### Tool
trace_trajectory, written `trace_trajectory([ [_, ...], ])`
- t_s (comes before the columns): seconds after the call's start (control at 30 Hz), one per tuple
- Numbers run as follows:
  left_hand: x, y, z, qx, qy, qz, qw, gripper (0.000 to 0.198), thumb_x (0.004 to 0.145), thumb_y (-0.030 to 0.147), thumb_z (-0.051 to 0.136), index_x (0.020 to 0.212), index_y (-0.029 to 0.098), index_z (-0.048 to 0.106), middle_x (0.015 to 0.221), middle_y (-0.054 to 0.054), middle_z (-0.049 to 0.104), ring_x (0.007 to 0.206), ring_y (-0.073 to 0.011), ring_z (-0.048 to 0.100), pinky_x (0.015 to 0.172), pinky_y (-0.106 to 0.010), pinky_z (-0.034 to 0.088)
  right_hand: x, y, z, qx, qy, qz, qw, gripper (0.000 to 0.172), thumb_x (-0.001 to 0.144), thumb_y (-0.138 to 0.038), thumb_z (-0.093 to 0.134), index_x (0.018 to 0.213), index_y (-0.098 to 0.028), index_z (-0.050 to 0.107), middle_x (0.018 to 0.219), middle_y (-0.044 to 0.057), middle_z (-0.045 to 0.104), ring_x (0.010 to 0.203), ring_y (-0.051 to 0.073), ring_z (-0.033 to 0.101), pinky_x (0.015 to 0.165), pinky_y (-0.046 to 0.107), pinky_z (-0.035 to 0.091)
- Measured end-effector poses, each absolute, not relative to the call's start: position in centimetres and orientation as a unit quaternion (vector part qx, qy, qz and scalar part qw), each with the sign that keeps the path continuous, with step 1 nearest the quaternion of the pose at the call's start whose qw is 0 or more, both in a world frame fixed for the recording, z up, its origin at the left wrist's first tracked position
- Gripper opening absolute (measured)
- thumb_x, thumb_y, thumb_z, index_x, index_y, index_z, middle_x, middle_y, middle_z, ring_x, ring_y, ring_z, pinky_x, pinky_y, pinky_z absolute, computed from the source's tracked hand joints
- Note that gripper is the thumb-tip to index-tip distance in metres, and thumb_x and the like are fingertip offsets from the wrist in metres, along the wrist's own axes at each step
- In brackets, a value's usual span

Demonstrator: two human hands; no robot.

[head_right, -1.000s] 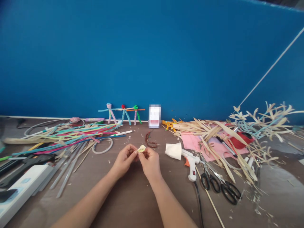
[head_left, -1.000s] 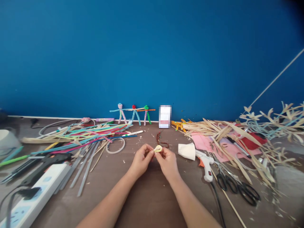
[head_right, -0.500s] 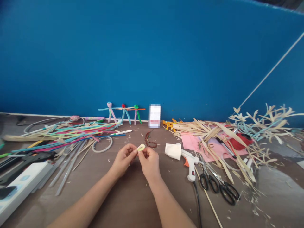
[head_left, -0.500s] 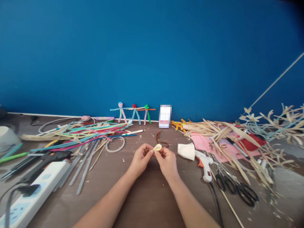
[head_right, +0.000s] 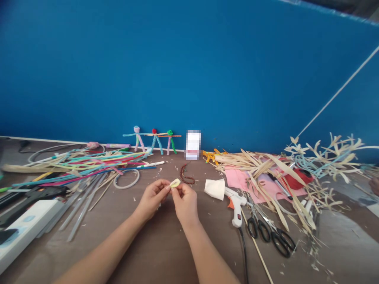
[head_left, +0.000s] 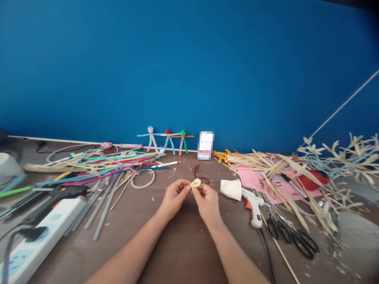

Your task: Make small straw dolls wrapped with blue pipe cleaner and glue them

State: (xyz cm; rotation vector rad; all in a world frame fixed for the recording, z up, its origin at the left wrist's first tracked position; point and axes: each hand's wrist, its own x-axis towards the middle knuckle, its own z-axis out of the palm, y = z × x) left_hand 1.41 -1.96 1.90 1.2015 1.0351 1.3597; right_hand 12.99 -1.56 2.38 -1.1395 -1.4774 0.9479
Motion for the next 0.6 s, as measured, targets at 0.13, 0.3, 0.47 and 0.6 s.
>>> trace_trajectory([
  [0.13,1.30,-1.93,1.83,0.498,0.425,0.568,0.499,0.019,0.073,0.033,0.054,0.079,0.014,0.052,0.061,0.003,0.053,0.043,-0.0042,0.038,0.041,-0.016,0.027,13.03,-1.48,2.38,-0.466,-0.615,0.393,0.501,0.016,0.073,-0.026,0.051,0.072,-0.013,0.061,0.068,0.004,0.065,0.060,0.014,0.058,0.060,0.025,0.045],
  [0.3,1.13,-1.83,1.85,0.512,0.430,0.564,0.484,0.016,0.074,0.031,0.053,0.075,0.015,0.050,0.062,0.003,0.053,0.043,-0.0037,0.037,0.042,-0.016,0.028,13.02,-1.43,2.29,-0.461,-0.614,0.403,0.498,0.015,0.073,-0.025,0.051,0.073,-0.013,0.060,0.069,0.004,0.065,0.061,0.014,0.057,0.060,0.025,0.045],
  [0.47,1.06,-1.82,1.90,0.521,0.440,0.564,0.465,0.015,0.074,0.030,0.053,0.073,0.015,0.050,0.063,0.003,0.053,0.044,-0.0039,0.038,0.042,-0.016,0.029,12.89,-1.50,2.43,-0.456,-0.613,0.419,0.491,0.015,0.073,-0.025,0.050,0.073,-0.014,0.059,0.067,0.003,0.063,0.060,0.014,0.056,0.057,0.024,0.044],
  [0.6,0.92,-1.62,1.79,0.489,0.438,0.586,0.475,0.015,0.074,0.029,0.052,0.072,0.015,0.047,0.061,0.004,0.052,0.041,-0.0028,0.035,0.039,-0.015,0.026,12.93,-1.44,2.35,-0.469,-0.594,0.461,0.463,0.018,0.072,-0.025,0.047,0.081,-0.013,0.056,0.059,0.000,0.058,0.045,0.010,0.050,0.045,0.021,0.040],
])
